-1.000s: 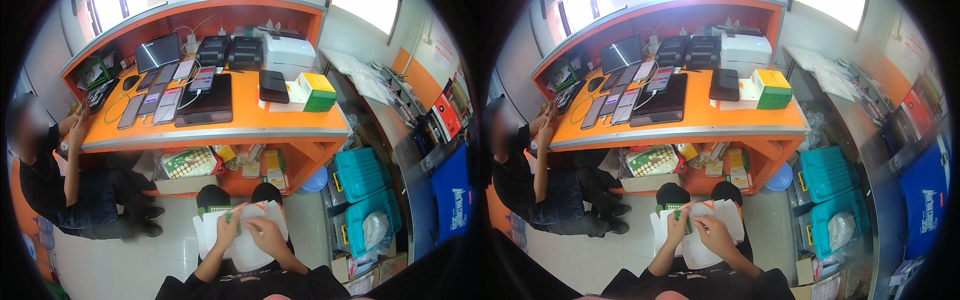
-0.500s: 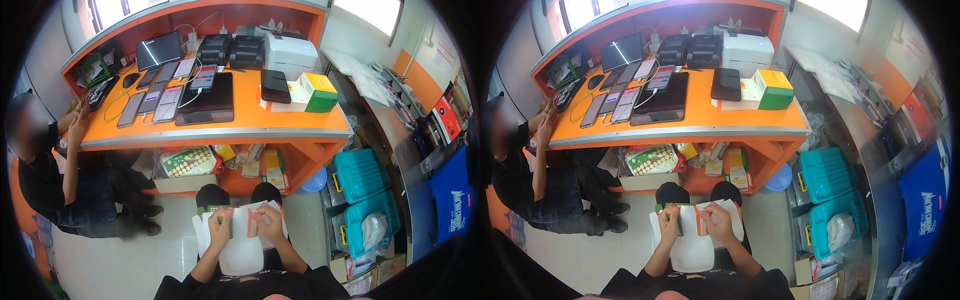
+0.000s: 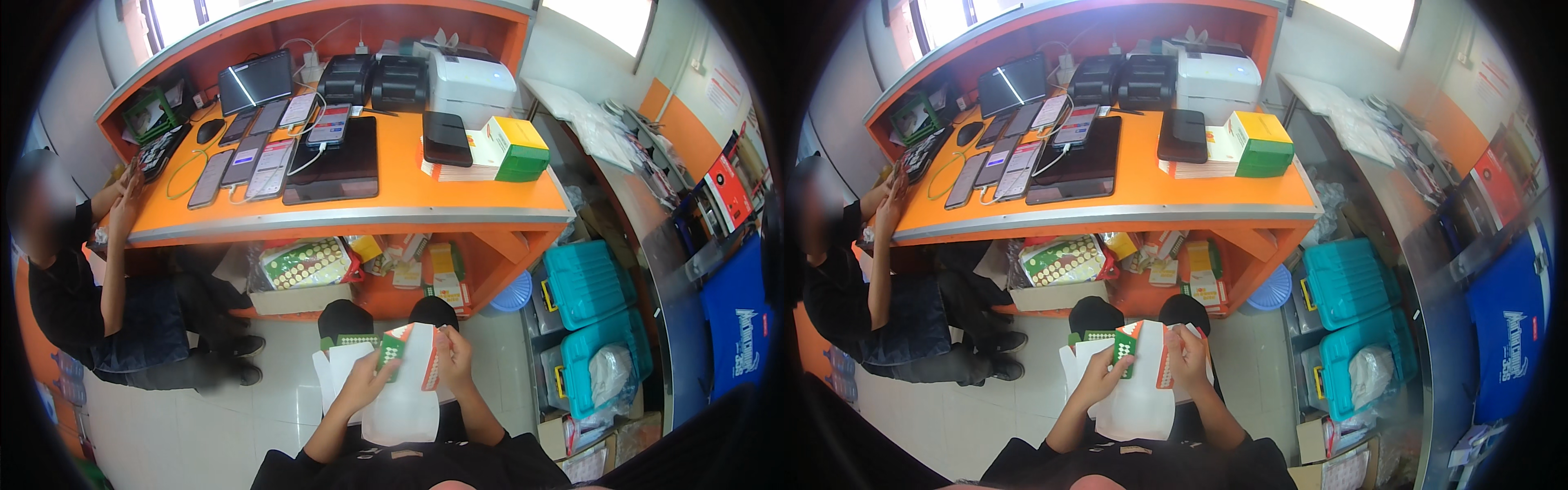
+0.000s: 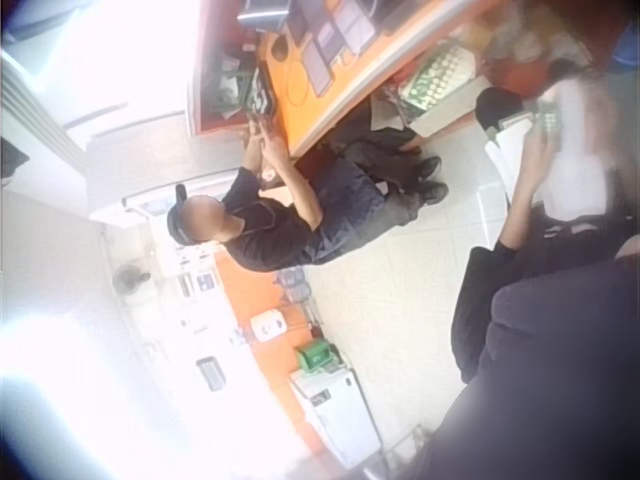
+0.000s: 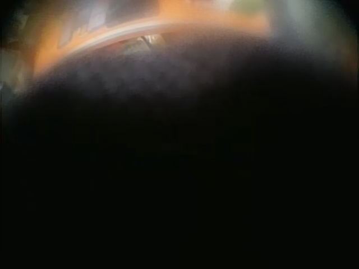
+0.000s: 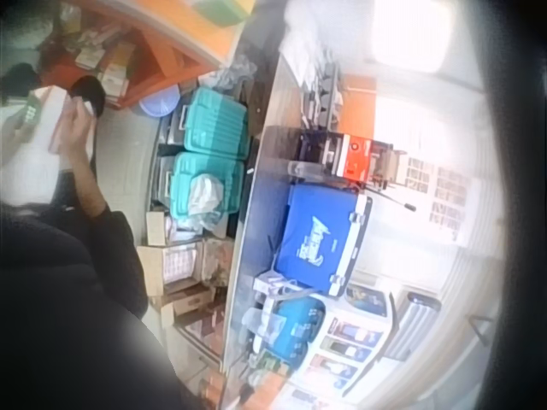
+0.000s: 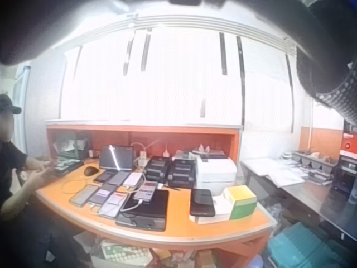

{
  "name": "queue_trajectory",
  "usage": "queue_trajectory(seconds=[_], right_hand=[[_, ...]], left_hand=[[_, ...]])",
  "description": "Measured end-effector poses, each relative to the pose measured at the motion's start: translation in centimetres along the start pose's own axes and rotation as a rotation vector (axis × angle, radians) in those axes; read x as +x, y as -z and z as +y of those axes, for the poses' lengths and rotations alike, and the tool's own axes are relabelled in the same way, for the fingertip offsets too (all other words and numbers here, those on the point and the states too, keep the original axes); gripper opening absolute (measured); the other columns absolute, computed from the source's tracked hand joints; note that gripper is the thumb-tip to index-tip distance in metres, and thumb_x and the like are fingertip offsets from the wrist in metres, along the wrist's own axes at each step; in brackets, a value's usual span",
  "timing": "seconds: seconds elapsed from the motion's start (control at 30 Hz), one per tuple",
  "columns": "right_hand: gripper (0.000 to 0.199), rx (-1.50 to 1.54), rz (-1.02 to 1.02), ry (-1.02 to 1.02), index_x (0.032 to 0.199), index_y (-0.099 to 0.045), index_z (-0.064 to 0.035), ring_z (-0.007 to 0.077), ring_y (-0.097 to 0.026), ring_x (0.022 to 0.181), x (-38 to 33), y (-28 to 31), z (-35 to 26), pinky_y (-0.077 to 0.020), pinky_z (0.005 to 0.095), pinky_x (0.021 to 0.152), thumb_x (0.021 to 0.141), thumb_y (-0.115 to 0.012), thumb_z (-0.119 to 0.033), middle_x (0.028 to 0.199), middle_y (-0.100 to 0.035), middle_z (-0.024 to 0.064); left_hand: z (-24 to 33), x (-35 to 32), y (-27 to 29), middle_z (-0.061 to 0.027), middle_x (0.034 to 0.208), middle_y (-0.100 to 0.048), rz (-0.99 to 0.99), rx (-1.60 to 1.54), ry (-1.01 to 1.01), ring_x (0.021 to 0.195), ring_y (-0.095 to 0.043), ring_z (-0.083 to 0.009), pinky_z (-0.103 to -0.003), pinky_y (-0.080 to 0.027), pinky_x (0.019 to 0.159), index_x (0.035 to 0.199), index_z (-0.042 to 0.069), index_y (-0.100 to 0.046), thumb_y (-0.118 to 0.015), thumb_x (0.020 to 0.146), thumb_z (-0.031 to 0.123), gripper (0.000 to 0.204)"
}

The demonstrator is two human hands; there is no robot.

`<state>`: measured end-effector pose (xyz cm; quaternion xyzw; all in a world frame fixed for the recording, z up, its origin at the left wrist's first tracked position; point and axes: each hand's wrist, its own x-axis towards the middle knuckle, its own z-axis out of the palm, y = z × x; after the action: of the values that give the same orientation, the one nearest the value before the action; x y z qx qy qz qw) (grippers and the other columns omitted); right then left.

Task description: The person sits on the floor and repeatedly folds small rectangular boxes from flat paper, then places them on the orange counter. The person handles multiple boxes one at a time, folding edges and tucking flaps to form closed boxes.

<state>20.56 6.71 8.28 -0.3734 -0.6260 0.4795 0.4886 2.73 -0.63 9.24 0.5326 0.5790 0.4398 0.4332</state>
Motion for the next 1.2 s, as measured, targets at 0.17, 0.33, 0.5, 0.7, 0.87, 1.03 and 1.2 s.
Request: queue_trajectory(seconds=[0.17,0.33,0.5,0.7,0.87,1.03,1.2], right_hand=[[0.047,0.198,-0.154,-0.196,0.140,-0.035,0.0000,0.0124,-0.063,0.086,-1.0,-0.5,0.1,-0.0466,0.0255,0.079,0.098,-0.051,-0.010,0.098,-0.068,0.0128],[0.064,-0.060,-0.217,-0.116,0.151,-0.023,-0.0045,0.0115,-0.064,0.088,-0.9,-0.3,-0.4,-0.0478,0.0261,0.081,0.095,-0.055,-0.006,0.112,-0.067,0.0153],[0.054,-0.198,-0.193,0.072,0.143,-0.042,-0.0049,0.0104,-0.061,0.084,-0.1,0.3,-1.0,-0.0477,0.0253,0.080,0.092,-0.059,-0.005,0.128,-0.061,0.0152],[0.063,-0.231,-0.276,0.043,0.145,-0.039,-0.0051,0.0190,-0.064,0.096,-0.2,0.3,-2.4,-0.0469,0.0300,0.087,0.087,-0.065,-0.010,0.130,-0.058,0.0181],[0.068,-0.550,-0.386,0.055,0.141,-0.044,-0.0089,0.0322,-0.062,0.098,0.2,0.8,-2.6,-0.0476,0.0389,0.087,0.079,-0.071,-0.012,0.119,-0.061,0.0168],[0.049,-0.804,-0.330,0.144,0.124,-0.063,-0.0172,0.0297,-0.059,0.102,-0.3,0.7,-2.3,-0.0469,0.0391,0.089,0.077,-0.071,-0.010,0.114,-0.061,0.0123],[0.038,-0.825,-0.249,0.166,0.111,-0.070,-0.0181,0.0284,-0.057,0.100,-0.2,0.6,-2.2,-0.0479,0.0372,0.087,0.075,-0.070,-0.006,0.105,-0.060,0.0089]], left_hand=[[-1.2,0.4,0.0,-0.0011,0.079,-0.063,0.230,-0.088,0.055,0.070,-0.054,-0.0049,-0.022,-0.044,0.063,0.101,-0.003,-0.063,-0.060,0.096,0.019,0.023],[-0.7,0.5,0.0,-0.0122,0.110,-0.059,0.185,-0.231,-0.050,0.098,-0.057,-0.0148,-0.029,-0.046,0.082,0.136,0.002,-0.030,-0.067,0.090,0.014,0.061],[0.5,0.2,1.3,-0.0248,0.133,-0.048,-0.093,0.173,-0.127,0.123,-0.051,-0.0315,-0.040,-0.041,0.101,0.150,0.007,0.014,-0.080,0.075,0.014,0.120],[1.3,0.2,1.6,-0.0239,0.113,-0.057,-0.023,0.591,-0.160,0.101,-0.056,-0.0410,-0.042,-0.045,0.087,0.150,0.003,-0.015,-0.080,0.069,0.011,0.105],[1.3,0.1,1.6,-0.0191,0.109,-0.059,0.082,0.682,-0.156,0.105,-0.057,-0.0377,-0.043,-0.045,0.089,0.138,0.015,-0.051,-0.076,0.074,0.009,0.069],[0.8,0.4,1.3,-0.0192,0.126,-0.057,0.165,0.638,-0.129,0.106,-0.062,-0.0337,-0.042,-0.050,0.087,0.128,0.022,-0.061,-0.071,0.078,0.006,0.053],[-0.2,0.6,0.8,-0.0149,0.127,-0.060,0.127,0.695,-0.027,0.102,-0.066,-0.0296,-0.037,-0.054,0.085,0.121,0.017,-0.065,-0.065,0.081,0.003,0.042]])
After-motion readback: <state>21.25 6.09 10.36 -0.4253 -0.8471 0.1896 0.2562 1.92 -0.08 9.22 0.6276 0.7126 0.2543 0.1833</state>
